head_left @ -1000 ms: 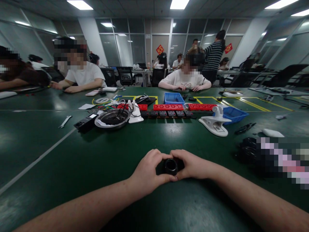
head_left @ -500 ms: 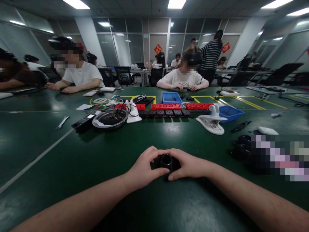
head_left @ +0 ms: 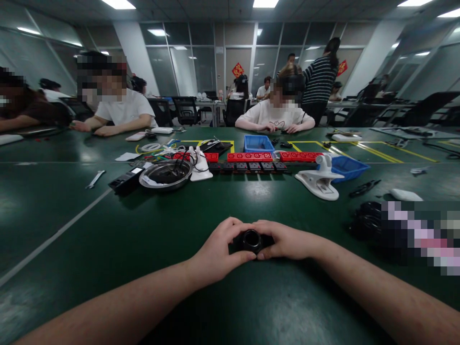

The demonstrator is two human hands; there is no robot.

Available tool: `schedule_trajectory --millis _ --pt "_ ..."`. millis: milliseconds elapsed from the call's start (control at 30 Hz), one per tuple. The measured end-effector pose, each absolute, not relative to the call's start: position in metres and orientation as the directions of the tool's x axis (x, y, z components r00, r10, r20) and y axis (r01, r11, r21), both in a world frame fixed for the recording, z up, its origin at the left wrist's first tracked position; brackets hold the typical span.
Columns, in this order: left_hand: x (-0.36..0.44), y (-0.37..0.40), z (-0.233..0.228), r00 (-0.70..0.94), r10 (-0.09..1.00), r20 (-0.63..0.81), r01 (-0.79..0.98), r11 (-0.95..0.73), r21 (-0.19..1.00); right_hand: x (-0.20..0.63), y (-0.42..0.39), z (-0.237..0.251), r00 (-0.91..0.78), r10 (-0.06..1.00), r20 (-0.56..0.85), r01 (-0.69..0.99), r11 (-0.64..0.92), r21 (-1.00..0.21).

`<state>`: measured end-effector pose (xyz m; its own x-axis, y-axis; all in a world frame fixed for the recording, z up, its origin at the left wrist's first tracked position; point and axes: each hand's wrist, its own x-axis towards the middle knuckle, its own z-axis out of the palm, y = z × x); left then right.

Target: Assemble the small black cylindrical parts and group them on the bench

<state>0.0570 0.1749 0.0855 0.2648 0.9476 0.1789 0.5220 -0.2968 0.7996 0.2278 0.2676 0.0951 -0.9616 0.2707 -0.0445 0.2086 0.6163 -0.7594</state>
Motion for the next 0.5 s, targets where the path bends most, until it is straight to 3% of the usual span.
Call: schedule_trajectory --millis 500 --pt "0.0566 0.176 0.0858 0.271 0.947 0.17 0.51 -0.291 0.809 0.2294 0.2716 0.0927 -0.962 0.262 -0.072 0.226 0.621 -0.751"
